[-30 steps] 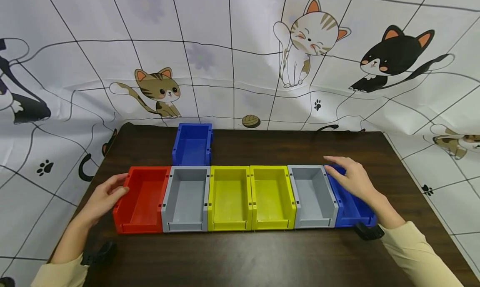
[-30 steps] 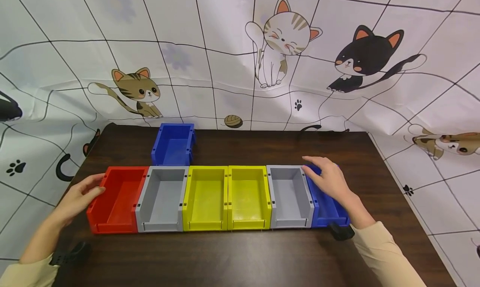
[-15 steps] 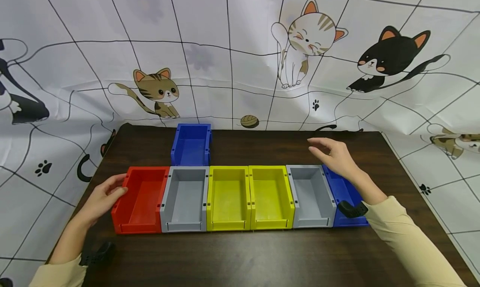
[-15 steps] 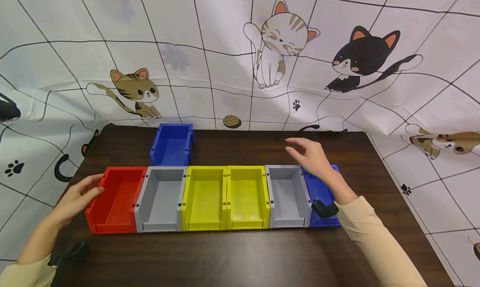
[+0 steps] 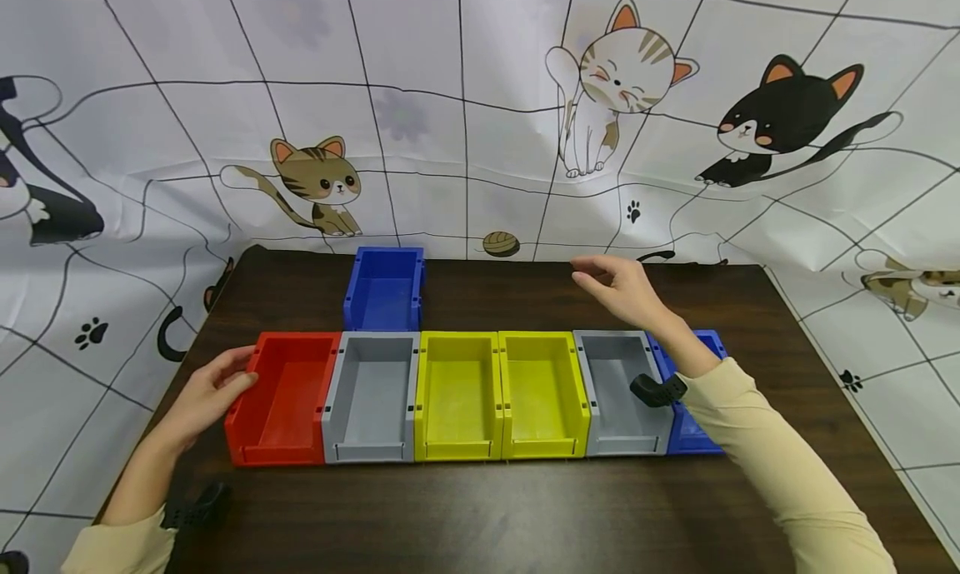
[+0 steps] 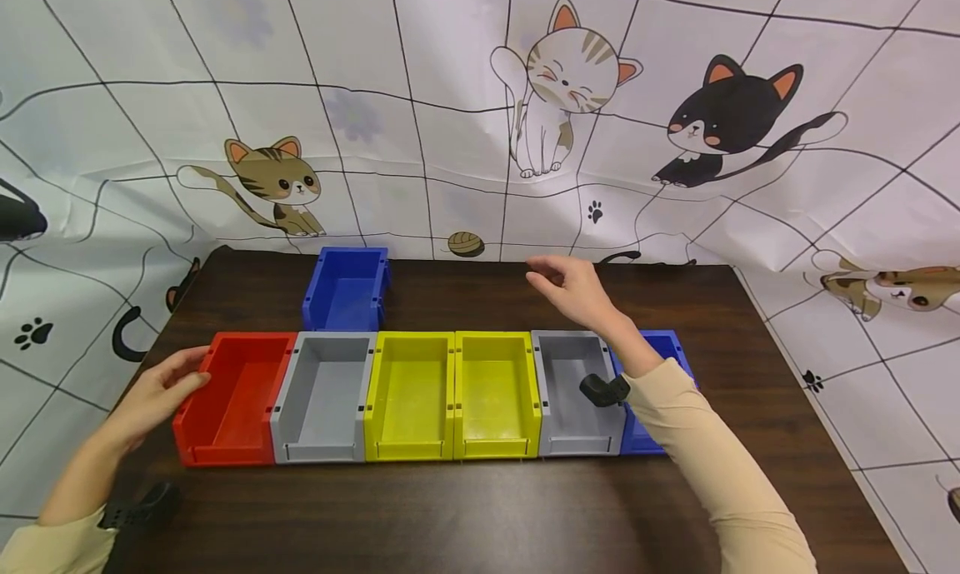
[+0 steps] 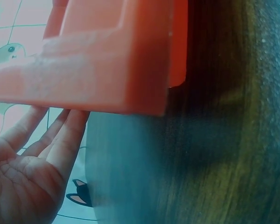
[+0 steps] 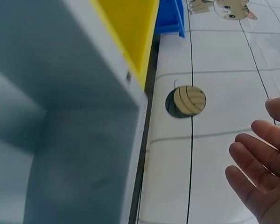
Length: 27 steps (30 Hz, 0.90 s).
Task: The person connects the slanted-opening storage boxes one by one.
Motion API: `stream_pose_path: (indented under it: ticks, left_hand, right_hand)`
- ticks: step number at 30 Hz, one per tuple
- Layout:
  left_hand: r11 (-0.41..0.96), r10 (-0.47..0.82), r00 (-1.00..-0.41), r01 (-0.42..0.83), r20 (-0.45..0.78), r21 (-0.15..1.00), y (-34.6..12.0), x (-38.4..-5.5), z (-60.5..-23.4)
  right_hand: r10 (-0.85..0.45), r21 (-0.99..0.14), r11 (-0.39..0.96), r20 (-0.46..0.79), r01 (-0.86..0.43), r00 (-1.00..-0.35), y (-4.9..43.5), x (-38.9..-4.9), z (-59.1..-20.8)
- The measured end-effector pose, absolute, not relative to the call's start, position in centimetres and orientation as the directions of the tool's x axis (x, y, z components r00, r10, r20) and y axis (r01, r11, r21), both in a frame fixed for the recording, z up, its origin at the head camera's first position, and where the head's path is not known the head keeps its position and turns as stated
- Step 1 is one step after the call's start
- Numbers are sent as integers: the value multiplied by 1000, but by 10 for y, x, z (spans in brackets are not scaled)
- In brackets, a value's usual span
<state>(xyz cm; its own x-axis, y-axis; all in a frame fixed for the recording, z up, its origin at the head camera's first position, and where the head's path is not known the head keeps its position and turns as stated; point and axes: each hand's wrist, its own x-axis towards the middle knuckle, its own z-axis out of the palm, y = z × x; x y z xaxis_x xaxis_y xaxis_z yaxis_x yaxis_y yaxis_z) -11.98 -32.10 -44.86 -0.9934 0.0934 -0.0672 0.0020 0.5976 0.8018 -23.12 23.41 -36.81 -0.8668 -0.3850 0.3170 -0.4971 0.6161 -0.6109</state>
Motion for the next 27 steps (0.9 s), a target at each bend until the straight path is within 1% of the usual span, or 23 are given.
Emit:
stream_pose_path:
  ticks: [12,19,27]
  left_hand:
    - [618,87,-993,-12,-83,786,-321,-120,-448]
    - [611,91,-992,-14,-87,792,-321,-121,-447]
    - [612,85,-991,-31,-104,790,-321,-121,-446]
  right_hand:
    - [-424,-690,539,274,-484,-863,186,-251,-368]
    - [-455,-706,498,282,-504,-845,158,-259,-369]
    - [-497,-736,454,259,-502,-828,124,-269,-370]
